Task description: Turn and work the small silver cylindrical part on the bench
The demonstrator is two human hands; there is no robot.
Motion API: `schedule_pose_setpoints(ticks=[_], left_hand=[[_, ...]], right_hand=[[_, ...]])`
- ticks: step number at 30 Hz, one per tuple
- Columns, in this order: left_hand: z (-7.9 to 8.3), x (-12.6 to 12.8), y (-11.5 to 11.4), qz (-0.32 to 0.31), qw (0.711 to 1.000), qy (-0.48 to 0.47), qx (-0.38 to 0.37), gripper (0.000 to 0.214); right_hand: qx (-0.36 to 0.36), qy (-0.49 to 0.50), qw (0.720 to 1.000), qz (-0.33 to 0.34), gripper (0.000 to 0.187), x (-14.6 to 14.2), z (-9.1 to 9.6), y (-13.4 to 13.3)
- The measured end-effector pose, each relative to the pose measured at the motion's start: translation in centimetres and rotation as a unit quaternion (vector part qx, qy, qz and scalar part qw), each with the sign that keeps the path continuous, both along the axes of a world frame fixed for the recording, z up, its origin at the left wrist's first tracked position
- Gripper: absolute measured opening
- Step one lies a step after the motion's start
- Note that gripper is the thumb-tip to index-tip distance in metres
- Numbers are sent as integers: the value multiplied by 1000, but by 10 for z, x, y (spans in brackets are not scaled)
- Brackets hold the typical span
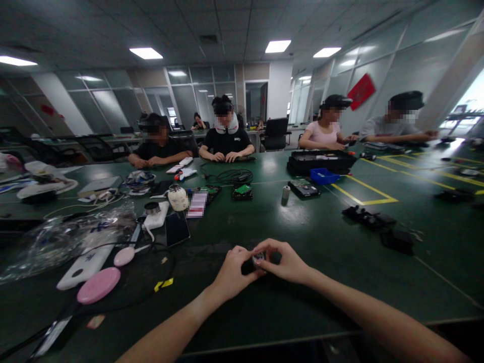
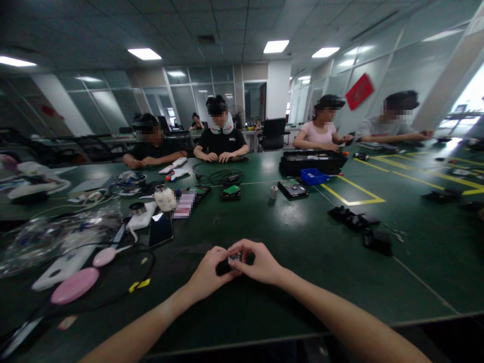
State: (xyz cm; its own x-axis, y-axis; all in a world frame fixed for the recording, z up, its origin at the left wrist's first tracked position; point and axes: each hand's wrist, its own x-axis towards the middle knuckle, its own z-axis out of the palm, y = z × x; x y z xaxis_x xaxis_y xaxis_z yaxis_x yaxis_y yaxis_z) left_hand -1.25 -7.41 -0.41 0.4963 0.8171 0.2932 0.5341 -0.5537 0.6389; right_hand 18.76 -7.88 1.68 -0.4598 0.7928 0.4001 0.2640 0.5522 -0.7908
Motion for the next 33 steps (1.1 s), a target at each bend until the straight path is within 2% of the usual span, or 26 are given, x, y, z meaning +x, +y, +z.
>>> schedule_pose_setpoints(ticks=[7,18,24,28,30,33], left_hand=[[0,0,0,3,1000,-3,8,36],[5,1,-2,-3,1000,-2,5,33],[6,1,-2,-2,1000,5,2,33],[6,1,-2,-3,1000,11,3,35],[6,1,-2,-2,1000,12,0,36],[7,2,-2,0,1000,15,-7,38]], right_hand=[[-3,-1,1000,1,20,1,-1,0],[-14,5,999,-35,10,-1,-2,3],[-31,55,997,-35,11,0,4,3],[-55,84,994,-47,16,13,6,16],[-73,47,996,-24,20,23,3,26],[-130,-20,990,57,28,38,-6,41]])
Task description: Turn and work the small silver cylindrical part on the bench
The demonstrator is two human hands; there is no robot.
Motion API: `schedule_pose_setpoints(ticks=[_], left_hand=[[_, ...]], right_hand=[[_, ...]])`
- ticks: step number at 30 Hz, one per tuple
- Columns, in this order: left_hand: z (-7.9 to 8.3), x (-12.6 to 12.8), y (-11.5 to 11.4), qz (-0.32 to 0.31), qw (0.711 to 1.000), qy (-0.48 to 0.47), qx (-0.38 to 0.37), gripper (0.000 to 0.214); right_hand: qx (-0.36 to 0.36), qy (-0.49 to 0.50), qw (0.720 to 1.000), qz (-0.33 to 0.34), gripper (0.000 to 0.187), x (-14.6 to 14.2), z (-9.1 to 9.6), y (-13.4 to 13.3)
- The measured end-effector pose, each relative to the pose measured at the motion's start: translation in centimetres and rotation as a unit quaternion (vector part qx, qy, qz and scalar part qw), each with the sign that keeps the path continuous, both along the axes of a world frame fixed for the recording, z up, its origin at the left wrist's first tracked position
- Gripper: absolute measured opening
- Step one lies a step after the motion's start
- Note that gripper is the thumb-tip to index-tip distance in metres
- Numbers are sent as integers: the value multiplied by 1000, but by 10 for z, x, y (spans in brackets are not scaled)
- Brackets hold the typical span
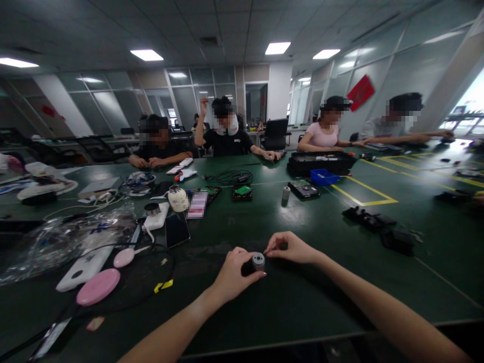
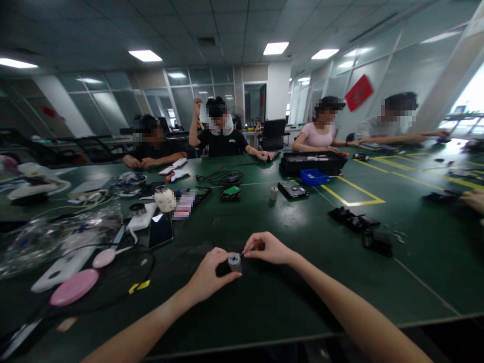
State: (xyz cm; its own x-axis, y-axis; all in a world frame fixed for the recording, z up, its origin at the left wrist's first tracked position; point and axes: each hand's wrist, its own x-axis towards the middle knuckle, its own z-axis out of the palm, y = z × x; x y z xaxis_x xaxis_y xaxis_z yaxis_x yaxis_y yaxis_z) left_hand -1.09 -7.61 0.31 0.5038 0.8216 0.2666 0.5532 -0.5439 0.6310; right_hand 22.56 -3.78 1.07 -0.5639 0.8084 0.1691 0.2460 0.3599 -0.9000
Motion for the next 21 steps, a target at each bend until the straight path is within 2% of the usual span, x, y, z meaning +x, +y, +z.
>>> schedule_pose_setpoints(ticks=[3,8,15,21], left_hand=[[0,0,0,0,1000,0,-6,40],[-1,-1,1,6,1000,-3,-16,40],[0,1,0,5,1000,-11,-22,36],[-2,-1,-2,1,1000,-18,-7,35]], right_hand=[[-33,-31,998,44,32,9,-7,8],[-15,-74,994,77,30,12,-6,10],[-31,-73,994,80,30,13,-8,10],[-17,-79,995,66,30,11,-6,7]])
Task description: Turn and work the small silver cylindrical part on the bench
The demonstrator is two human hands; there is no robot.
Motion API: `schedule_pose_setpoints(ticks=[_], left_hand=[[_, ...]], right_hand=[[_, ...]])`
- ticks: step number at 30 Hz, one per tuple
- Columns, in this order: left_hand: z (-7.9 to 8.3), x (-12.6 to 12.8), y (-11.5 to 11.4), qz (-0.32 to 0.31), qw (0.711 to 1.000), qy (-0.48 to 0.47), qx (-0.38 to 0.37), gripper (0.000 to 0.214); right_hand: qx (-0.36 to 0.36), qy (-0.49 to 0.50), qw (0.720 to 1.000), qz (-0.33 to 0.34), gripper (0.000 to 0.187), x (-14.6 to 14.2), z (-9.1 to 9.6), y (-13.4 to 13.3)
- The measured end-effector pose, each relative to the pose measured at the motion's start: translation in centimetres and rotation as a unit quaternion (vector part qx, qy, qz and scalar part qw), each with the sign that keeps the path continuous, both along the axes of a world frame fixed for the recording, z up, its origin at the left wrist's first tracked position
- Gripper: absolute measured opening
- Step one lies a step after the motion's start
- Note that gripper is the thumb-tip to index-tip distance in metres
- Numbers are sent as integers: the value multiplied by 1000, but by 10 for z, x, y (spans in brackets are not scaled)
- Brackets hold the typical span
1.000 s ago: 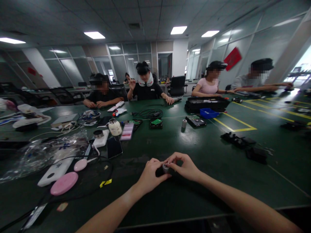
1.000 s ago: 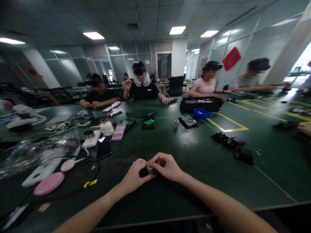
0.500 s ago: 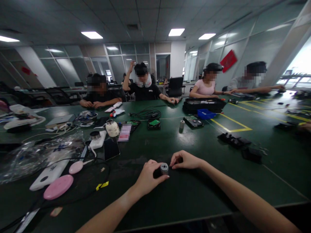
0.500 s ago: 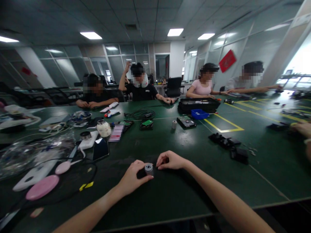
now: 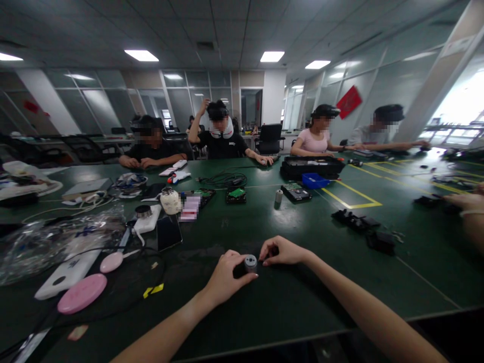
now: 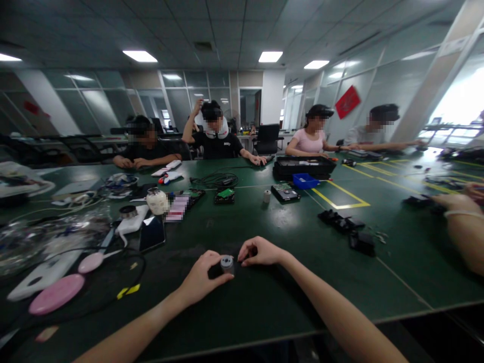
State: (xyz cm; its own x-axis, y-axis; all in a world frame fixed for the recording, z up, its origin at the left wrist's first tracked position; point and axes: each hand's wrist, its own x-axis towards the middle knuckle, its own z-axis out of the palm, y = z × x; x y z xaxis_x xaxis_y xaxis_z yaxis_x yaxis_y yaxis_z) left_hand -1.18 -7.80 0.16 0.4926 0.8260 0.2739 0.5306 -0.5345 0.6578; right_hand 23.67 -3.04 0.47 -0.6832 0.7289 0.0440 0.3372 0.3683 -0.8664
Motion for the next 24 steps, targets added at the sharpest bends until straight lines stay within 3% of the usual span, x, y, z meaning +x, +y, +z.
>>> schedule_pose_setpoints(ticks=[8,16,24], left_hand=[[-5,1,2,1,1000,4,4,36],[-2,1,0,-1,1000,3,5,31],[-5,0,4,-11,1000,-3,17,33]], right_hand=[[-21,17,999,-20,33,-3,0,-2],[72,172,968,-166,20,-26,13,-20],[102,134,976,-136,8,-45,19,-39]])
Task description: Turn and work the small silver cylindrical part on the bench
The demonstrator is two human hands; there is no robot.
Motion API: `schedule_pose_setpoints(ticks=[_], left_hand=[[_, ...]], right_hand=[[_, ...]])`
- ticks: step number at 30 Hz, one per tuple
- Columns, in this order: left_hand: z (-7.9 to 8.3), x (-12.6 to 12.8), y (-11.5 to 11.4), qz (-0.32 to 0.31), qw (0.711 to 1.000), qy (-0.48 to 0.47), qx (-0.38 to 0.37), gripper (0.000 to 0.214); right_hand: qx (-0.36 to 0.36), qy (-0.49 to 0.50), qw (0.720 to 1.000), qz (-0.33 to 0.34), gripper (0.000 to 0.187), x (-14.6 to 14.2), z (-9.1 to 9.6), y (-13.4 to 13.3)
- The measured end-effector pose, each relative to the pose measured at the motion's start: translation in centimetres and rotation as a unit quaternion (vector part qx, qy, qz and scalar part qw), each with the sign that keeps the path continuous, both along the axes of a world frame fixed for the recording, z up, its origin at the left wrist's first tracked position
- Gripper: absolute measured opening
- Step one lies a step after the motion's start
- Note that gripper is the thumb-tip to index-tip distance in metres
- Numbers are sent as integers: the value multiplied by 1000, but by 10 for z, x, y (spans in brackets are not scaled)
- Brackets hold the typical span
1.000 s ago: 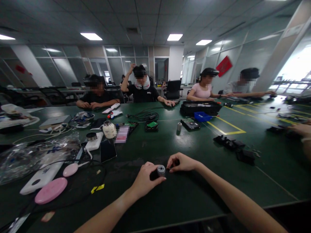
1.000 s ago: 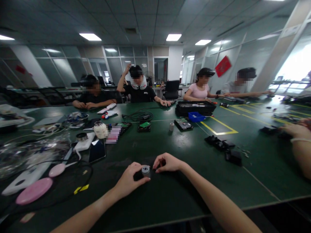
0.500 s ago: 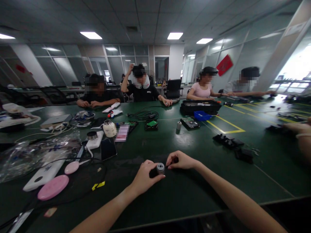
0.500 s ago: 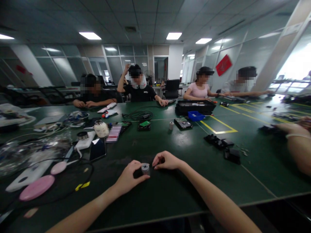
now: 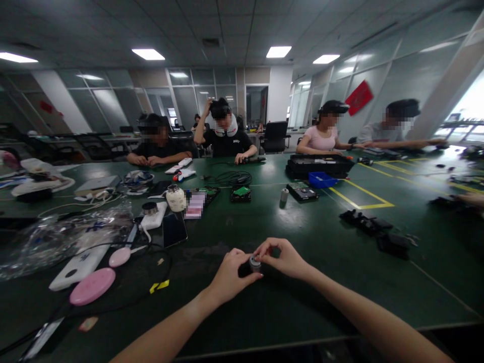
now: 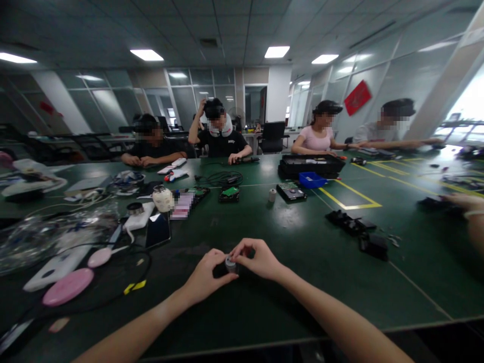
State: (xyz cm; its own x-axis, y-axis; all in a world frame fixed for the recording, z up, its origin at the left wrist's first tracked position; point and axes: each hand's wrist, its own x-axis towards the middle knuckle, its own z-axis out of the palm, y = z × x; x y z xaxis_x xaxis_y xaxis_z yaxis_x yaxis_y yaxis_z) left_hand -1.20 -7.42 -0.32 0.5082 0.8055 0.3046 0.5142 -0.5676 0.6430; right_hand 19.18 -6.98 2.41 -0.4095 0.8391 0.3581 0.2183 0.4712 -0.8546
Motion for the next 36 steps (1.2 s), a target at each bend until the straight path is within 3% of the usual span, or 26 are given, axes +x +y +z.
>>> schedule_pose_setpoints(ticks=[7,15,36], left_hand=[[-1,-1,1,0,1000,0,-2,33],[-1,1,3,-9,1000,2,5,26],[-4,0,4,-8,1000,14,8,29]], right_hand=[[36,37,999,-17,8,-2,-2,-4],[57,6,998,-9,7,-8,-9,-7],[50,-55,997,-3,10,-3,3,-11]])
